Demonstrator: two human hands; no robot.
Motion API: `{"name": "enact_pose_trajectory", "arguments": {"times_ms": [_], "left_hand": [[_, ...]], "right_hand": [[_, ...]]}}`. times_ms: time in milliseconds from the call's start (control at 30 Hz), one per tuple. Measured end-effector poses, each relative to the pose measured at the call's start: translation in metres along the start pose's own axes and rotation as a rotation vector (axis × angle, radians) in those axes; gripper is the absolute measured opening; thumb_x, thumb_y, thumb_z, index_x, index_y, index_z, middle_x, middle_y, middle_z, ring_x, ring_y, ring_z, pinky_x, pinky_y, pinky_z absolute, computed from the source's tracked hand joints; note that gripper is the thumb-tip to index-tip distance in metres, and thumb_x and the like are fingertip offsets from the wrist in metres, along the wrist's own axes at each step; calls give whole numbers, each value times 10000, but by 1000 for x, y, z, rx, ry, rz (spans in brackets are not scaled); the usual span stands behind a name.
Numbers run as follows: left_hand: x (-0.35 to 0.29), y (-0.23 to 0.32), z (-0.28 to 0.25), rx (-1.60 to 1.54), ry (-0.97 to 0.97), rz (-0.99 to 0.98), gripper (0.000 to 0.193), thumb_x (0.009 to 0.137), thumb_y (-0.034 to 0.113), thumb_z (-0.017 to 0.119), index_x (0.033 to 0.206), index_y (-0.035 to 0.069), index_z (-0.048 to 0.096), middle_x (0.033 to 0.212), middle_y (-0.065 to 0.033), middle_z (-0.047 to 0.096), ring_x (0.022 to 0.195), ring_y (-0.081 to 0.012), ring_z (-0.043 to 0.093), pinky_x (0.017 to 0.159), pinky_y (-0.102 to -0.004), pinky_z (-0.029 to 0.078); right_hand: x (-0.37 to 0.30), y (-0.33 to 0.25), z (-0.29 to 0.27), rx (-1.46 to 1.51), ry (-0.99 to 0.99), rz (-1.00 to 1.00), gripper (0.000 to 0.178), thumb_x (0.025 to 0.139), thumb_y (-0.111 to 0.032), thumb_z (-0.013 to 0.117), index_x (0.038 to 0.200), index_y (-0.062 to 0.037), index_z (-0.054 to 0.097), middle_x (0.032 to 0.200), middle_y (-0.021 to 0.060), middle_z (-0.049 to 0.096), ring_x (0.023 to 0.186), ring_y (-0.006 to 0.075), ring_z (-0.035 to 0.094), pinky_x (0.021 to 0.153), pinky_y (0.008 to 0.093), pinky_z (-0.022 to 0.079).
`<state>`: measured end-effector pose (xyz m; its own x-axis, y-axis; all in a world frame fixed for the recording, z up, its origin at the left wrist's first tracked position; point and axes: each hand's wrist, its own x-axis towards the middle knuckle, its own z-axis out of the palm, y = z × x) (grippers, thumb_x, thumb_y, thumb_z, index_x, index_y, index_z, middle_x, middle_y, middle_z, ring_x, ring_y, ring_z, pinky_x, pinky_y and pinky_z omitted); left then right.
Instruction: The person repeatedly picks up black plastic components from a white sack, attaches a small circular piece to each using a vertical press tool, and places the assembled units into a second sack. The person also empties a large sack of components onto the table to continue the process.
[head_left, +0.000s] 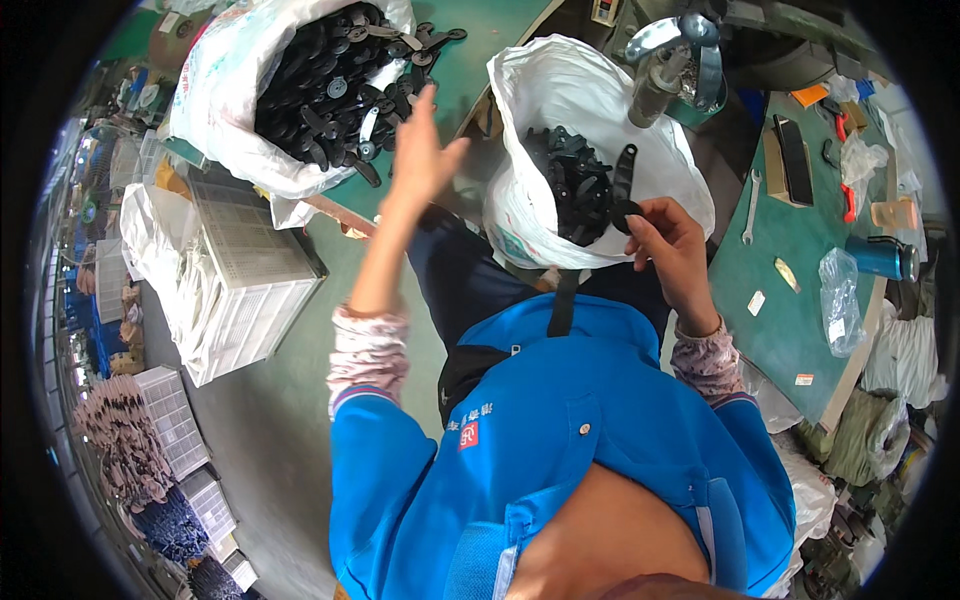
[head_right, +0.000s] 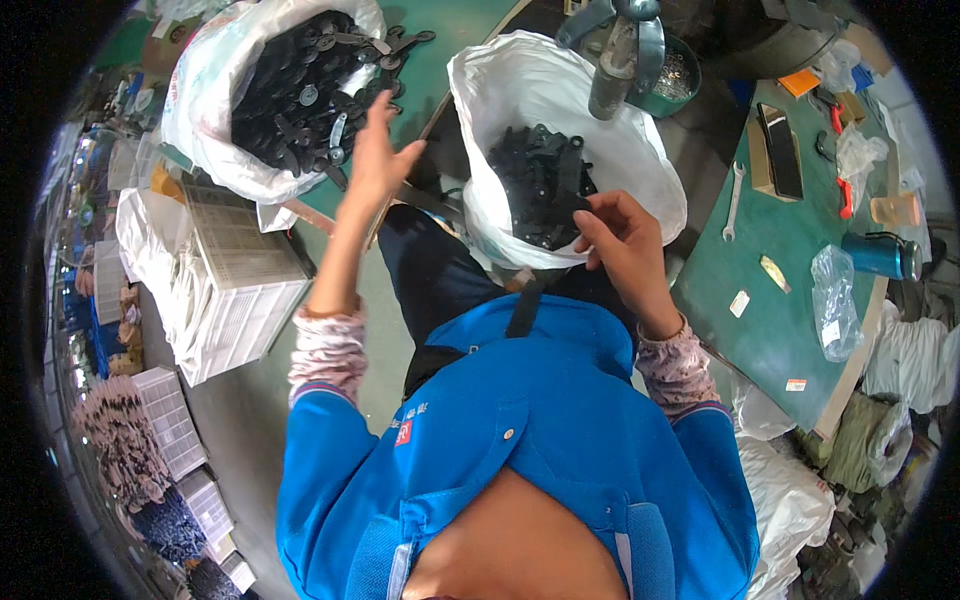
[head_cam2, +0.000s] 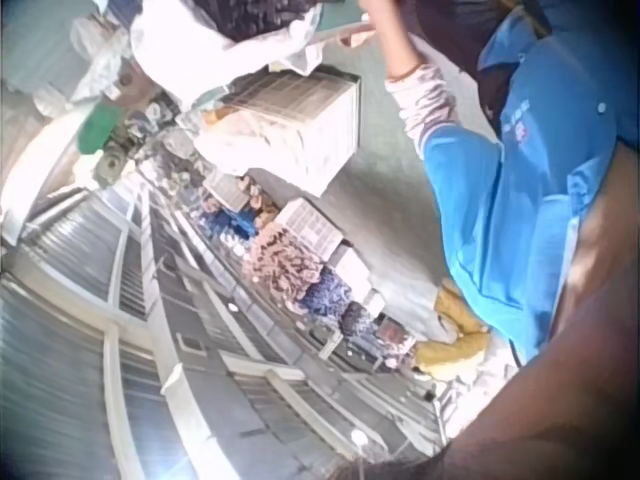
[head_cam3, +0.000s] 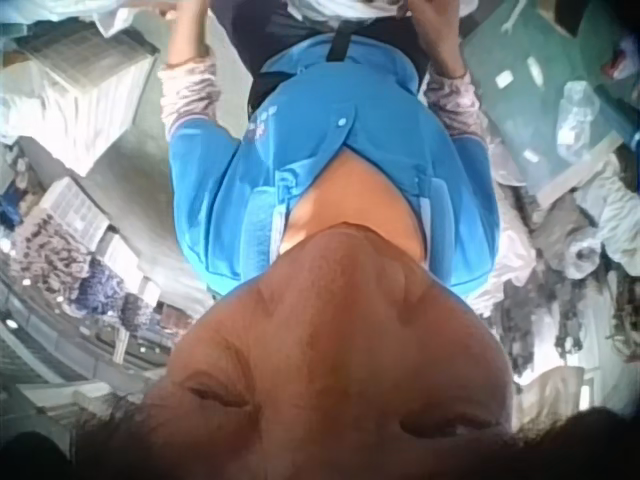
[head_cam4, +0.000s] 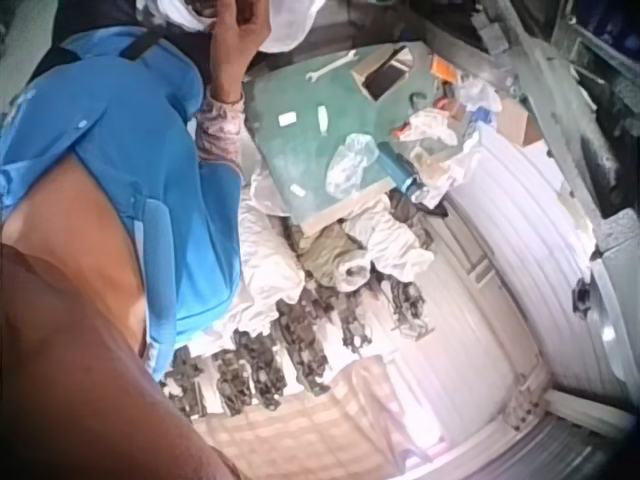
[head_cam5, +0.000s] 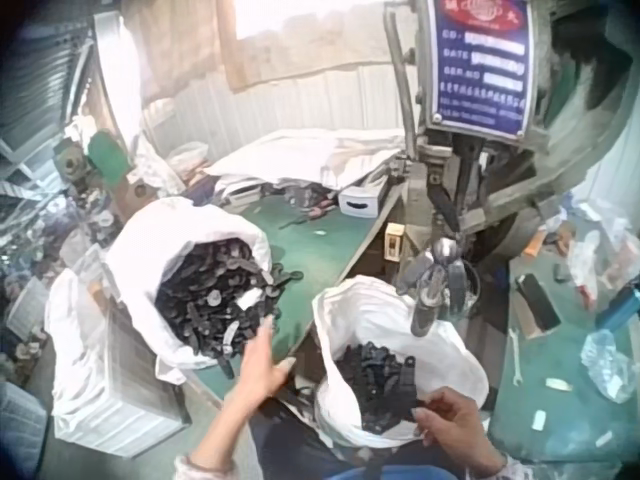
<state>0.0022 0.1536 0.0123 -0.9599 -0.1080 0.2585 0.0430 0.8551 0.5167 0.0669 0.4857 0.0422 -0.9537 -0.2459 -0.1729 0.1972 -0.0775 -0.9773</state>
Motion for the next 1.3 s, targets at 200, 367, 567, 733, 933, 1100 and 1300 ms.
{"name": "enact_pose_trajectory", "arguments": {"times_ms": [200,367,567,733,933,1100,1300], "left_hand": [[43,-57,-37,657,-472,-25,1320,483,250,909,1486,375,60,1519,-238,152,1383,-438,207,946,-696,357],[88,-41,-25,869,-690,-28,1450,382,292,933,1483,399,-5,1525,-262,116,1303,-494,326,930,-573,448],[113,-58,-21,908,-765,82,1361,407,154,920,1482,345,107,1481,-287,215,1085,-452,571,906,-438,500],[98,-67,-20,955,-590,271,861,627,1,767,1345,218,345,1255,-212,470,961,-360,639,755,-387,545],[77,-73,-9,1020,-469,334,485,757,53,668,1167,165,435,1068,-148,531,929,-329,630,721,-368,550],[68,-81,-14,920,-374,279,441,793,25,576,1194,181,477,1129,-143,523,981,-344,599,724,-411,539],[73,-89,-46,537,-88,182,344,827,80,539,1151,191,509,1001,-143,625,873,-368,625,728,-471,513]], "right_hand": [[-11,13,-5,85,29,45,171,896,-114,638,1010,-10,564,800,27,607,631,72,588,473,179,429],[-22,15,3,133,66,48,153,899,-102,633,1000,-7,568,805,28,609,623,69,580,481,177,428],[-29,20,-2,111,111,68,155,903,-120,635,995,-8,579,820,23,616,622,59,571,484,173,415],[-27,20,-1,107,129,61,153,908,-125,628,995,-8,580,825,21,617,629,57,569,493,173,418],[-23,20,1,80,109,59,158,911,-123,622,1001,0,579,828,23,616,621,60,568,498,179,425],[-19,22,1,71,102,64,162,908,-124,628,1004,-2,581,819,22,618,625,60,568,502,178,424],[-18,23,5,30,61,38,163,902,-122,637,1009,-11,584,848,20,624,671,49,566,546,175,428]]}}
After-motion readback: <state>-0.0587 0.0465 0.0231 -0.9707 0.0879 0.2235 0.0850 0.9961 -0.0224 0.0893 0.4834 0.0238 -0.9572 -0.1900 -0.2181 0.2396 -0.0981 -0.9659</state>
